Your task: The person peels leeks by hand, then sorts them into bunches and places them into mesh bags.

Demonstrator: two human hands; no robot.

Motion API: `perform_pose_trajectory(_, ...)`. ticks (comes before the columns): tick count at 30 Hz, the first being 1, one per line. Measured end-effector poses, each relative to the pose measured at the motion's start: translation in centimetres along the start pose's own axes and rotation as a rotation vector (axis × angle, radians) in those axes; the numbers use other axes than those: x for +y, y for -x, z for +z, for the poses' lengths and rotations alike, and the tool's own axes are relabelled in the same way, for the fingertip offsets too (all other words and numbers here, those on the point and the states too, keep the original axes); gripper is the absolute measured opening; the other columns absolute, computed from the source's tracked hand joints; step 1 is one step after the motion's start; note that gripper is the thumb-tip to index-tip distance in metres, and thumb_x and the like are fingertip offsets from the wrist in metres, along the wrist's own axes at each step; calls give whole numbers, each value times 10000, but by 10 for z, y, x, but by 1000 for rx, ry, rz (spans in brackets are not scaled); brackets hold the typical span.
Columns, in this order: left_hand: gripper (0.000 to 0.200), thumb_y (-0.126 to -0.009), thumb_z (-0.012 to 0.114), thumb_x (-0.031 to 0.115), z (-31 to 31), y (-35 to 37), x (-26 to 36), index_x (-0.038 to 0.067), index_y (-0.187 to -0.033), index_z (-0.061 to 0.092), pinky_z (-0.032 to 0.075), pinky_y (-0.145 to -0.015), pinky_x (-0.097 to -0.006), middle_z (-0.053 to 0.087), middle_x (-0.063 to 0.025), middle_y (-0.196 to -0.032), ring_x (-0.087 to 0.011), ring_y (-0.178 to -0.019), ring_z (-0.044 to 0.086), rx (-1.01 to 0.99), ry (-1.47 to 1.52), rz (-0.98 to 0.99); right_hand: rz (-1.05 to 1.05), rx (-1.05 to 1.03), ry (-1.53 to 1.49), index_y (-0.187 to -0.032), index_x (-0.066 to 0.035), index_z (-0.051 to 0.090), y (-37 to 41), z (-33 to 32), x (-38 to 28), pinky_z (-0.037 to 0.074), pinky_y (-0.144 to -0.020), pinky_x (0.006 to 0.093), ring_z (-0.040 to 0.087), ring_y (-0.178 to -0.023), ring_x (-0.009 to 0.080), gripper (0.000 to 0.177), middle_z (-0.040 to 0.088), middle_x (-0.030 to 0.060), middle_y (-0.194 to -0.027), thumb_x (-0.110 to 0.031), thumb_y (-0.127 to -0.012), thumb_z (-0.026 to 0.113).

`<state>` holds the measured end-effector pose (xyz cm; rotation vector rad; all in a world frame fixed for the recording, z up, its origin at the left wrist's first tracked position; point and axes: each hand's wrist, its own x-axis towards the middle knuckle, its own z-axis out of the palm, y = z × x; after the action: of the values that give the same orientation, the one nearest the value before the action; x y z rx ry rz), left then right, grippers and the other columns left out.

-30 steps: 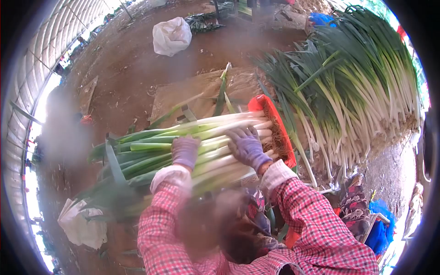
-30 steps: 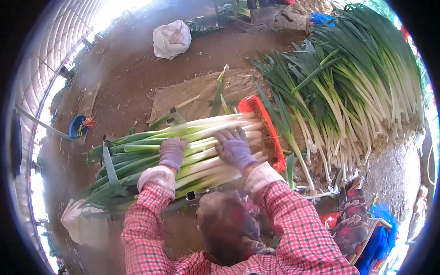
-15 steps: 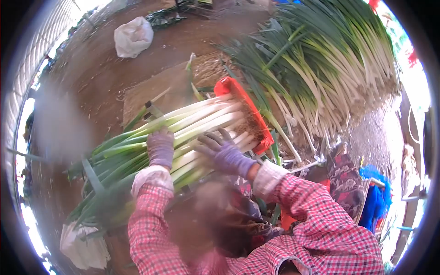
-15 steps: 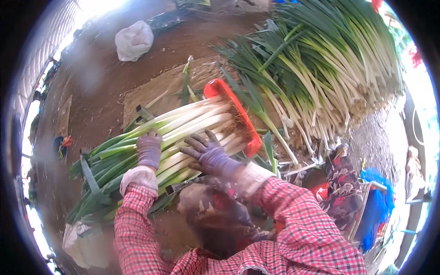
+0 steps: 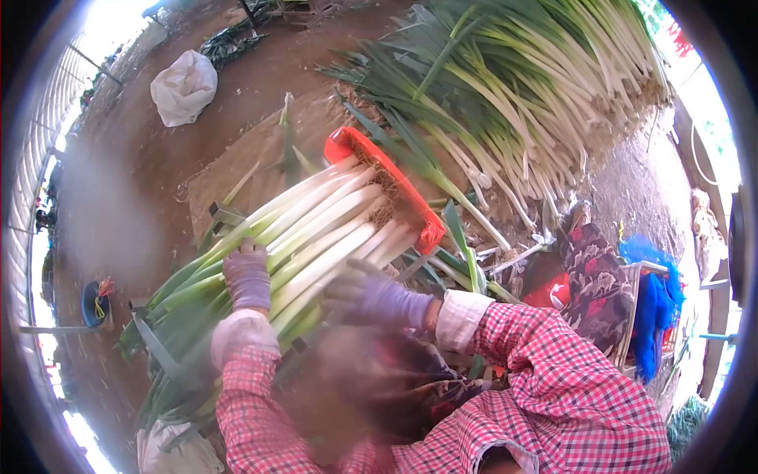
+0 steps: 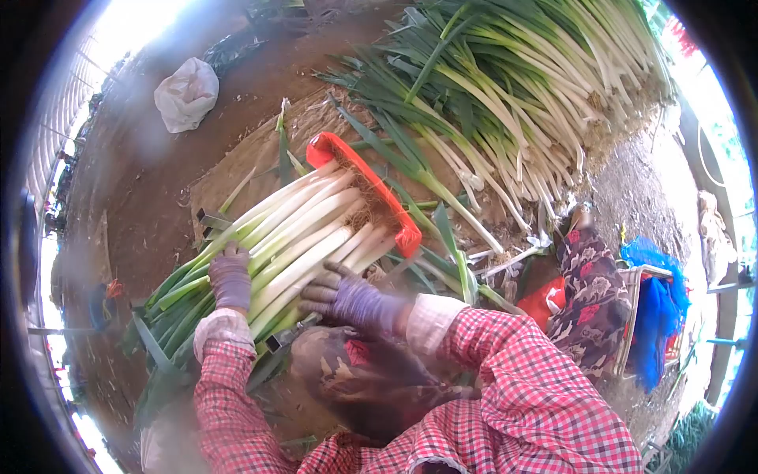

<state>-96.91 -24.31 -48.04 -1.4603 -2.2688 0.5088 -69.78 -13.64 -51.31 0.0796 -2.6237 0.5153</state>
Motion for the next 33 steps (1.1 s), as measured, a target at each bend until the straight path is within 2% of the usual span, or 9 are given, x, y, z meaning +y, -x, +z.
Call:
perform_pose_trajectory(2,94,-825,607,120,-1,-1,0,176,-874,664,518,-733,-393,622,-19,-1067,-236,-826,653,16,-26,3,20,52,28,-1233,-242,580,3,4,9,437,-994,435,587,-1089,194,531,603,-6,-1158,-307,-715,677)
perform_pose_trajectory(6,97,-819,610,115,-12,0,5,175,-877,660,524,-738,-399,622,-19,-1067,-235,-833,656,-3,-3,-52,30,95,42,-1060,-242,646,3,11,26,459,-864,397,605,-910,188,277,613,-34,-935,-198,-796,576)
perform_pose_trajectory(17,169,-809,611,81,-15,-2,-4,175,-943,651,545,-709,-383,616,-29,-1048,-246,-855,655,17,48,5,38,184,-27,-975,-216,693,18,10,42,481,-868,392,629,-913,211,285,651,-26,-915,-168,-695,672)
perform_pose_trajectory(20,235,-809,613,62,-8,-5,0,177,-1012,638,544,-725,-371,604,-29,-1078,-230,-875,652,-182,-98,-31,5,140,-165,-1034,-192,675,19,12,43,478,-907,398,601,-1025,235,324,639,7,-1030,-149,-713,666)
perform_pose_trajectory(23,311,-835,619,120,16,2,-9,168,-1141,596,475,-931,-303,557,-62,-1210,-212,-1143,559,-126,-182,69,-15,186,-50,-1121,-177,642,27,22,49,464,-947,415,565,-1111,258,385,618,41,-1120,-178,-737,669)
perform_pose_trajectory(25,372,-856,614,144,5,-3,-10,157,-1226,581,494,-906,-315,526,-87,-1337,-224,-1172,563,-196,-296,153,228,-75,-78,-1159,-177,627,24,-9,23,453,-971,425,567,-1126,266,408,622,48,-1129,-191,-753,667)
perform_pose_trajectory(29,383,-886,578,155,43,-40,-41,132,-1268,569,542,-819,-397,536,-113,-1366,-267,-1151,595,-307,-569,251,217,236,-144,-1172,-186,630,64,-54,-1,472,-935,427,590,-1096,269,417,629,44,-1120,-184,-756,664)
perform_pose_trajectory(32,313,-946,546,297,-112,-85,16,155,-1208,643,520,-877,-367,615,-63,-1278,-239,-1160,599,-698,-425,66,479,59,-300,-1149,-180,634,152,-103,21,545,-749,407,666,-902,270,379,675,62,-1021,-187,-771,661)
perform_pose_trajectory(33,288,-943,571,295,-140,-94,36,138,-1168,660,528,-863,-366,615,-76,-1274,-246,-1134,612,-672,-531,142,658,-40,-169,-1068,-146,654,182,-93,45,550,-629,419,684,-761,294,262,698,95,-907,-211,-815,638)
